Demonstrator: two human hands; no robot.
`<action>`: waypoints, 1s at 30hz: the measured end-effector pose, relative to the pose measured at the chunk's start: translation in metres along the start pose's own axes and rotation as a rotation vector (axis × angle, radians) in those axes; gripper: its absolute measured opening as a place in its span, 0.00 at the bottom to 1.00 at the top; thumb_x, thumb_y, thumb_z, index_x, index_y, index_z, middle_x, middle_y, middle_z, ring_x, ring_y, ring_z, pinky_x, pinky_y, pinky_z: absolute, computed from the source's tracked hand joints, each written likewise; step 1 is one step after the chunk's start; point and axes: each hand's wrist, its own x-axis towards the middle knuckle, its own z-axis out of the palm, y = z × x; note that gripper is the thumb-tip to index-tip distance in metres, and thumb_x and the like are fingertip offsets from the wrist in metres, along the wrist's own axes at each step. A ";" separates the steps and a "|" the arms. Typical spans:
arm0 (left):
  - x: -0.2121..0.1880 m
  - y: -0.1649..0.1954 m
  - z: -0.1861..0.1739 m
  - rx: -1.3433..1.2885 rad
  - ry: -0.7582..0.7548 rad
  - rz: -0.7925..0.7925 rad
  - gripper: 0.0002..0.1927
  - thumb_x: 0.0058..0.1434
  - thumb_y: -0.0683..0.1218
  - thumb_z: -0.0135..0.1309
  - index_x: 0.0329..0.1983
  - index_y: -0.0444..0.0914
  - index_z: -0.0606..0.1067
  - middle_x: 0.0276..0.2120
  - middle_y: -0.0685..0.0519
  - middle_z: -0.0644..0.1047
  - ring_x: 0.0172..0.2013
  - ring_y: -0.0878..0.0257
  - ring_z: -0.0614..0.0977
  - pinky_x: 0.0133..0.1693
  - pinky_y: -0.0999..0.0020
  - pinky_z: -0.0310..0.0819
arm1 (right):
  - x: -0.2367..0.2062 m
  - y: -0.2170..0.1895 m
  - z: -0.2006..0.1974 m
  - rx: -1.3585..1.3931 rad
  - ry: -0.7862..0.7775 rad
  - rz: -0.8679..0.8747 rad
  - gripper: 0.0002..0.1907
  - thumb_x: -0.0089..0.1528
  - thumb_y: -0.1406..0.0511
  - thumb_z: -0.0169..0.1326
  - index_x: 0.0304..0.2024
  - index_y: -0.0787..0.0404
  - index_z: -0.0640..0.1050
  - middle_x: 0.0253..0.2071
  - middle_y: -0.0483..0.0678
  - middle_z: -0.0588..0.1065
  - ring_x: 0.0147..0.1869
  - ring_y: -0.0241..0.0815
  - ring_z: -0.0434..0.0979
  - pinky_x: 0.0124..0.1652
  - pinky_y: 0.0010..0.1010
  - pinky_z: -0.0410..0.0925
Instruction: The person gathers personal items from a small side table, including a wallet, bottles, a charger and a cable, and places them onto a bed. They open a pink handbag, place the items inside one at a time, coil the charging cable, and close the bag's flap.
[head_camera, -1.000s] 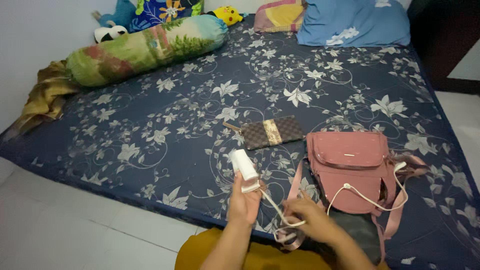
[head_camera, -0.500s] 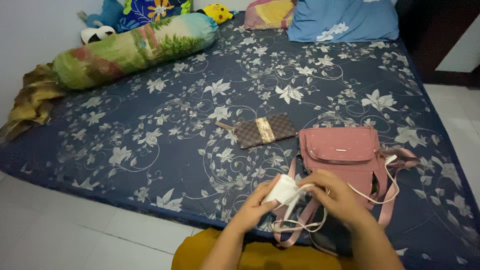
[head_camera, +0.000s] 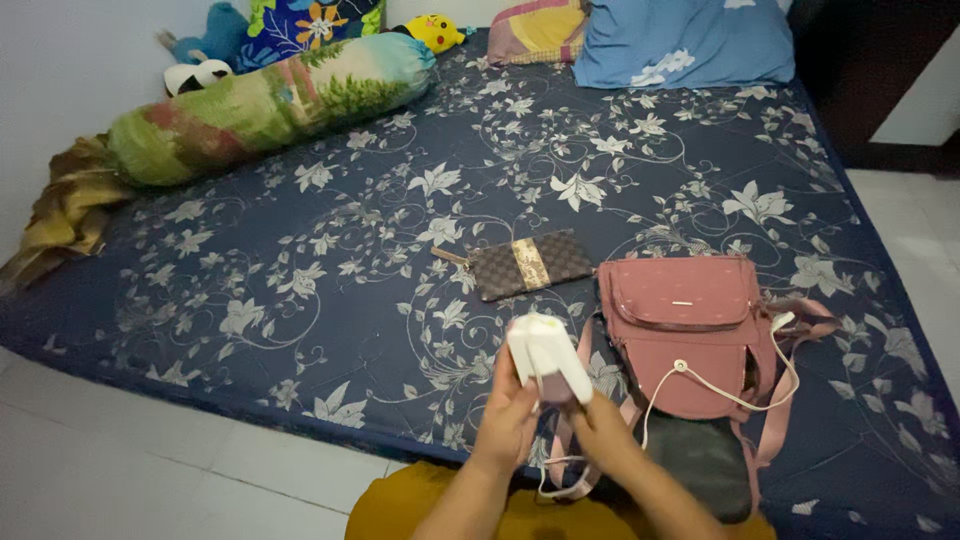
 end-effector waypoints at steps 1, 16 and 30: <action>0.003 0.002 0.001 0.134 0.048 0.047 0.41 0.65 0.40 0.52 0.79 0.39 0.47 0.73 0.45 0.59 0.72 0.55 0.62 0.70 0.59 0.52 | -0.003 -0.004 0.001 0.010 0.011 -0.029 0.15 0.67 0.67 0.50 0.56 0.63 0.76 0.40 0.50 0.81 0.43 0.42 0.81 0.46 0.32 0.72; 0.007 0.020 -0.016 1.171 -0.131 0.247 0.34 0.57 0.40 0.62 0.69 0.38 0.70 0.58 0.44 0.72 0.58 0.51 0.75 0.61 0.62 0.69 | -0.026 -0.079 -0.083 -0.060 -0.239 -0.125 0.16 0.62 0.69 0.54 0.53 0.60 0.75 0.44 0.46 0.80 0.45 0.39 0.82 0.44 0.33 0.73; -0.005 -0.001 -0.037 0.351 -0.385 -0.263 0.41 0.61 0.50 0.62 0.75 0.33 0.61 0.70 0.49 0.66 0.70 0.59 0.67 0.70 0.63 0.56 | 0.018 0.006 -0.090 0.324 0.056 -0.102 0.11 0.63 0.70 0.56 0.46 0.67 0.84 0.44 0.50 0.84 0.47 0.38 0.83 0.49 0.30 0.74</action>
